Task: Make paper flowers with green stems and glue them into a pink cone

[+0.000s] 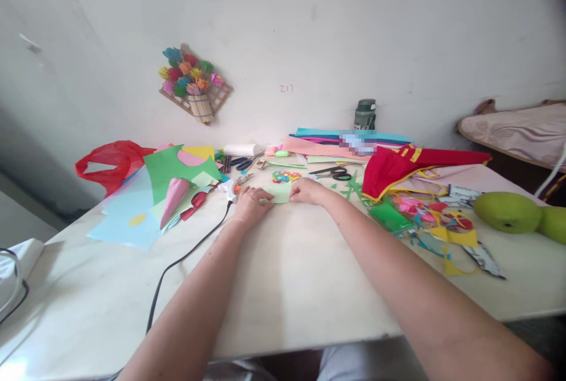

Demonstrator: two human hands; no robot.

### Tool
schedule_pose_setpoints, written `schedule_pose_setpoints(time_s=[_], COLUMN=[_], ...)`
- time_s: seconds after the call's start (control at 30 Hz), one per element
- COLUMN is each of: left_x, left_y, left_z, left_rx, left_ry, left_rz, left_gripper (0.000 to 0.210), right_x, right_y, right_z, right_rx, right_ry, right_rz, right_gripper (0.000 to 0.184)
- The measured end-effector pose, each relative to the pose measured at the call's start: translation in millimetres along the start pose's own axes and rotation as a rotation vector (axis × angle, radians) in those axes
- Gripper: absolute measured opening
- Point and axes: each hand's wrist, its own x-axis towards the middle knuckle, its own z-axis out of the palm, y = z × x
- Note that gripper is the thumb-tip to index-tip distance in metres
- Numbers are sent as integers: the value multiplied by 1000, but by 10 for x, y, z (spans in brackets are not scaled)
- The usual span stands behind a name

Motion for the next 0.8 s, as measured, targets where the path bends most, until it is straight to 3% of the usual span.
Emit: schedule_pose_setpoints(time_s=[0.17,0.33,0.8], left_x=[-31,-41,-44], left_y=[-49,-65,-61], left_z=[34,25,24], left_rx=[-97,-178,-278], left_ry=[24,31,49], left_rz=[22,25,12], left_gripper=[9,8,6], right_x=[-25,-62,-9], right_y=[108,152,181], right_z=[85,85,195], right_rx=[107,51,5], right_ry=[69,100,138], right_rz=[-29,-69,-101], right_gripper=[19,27,16])
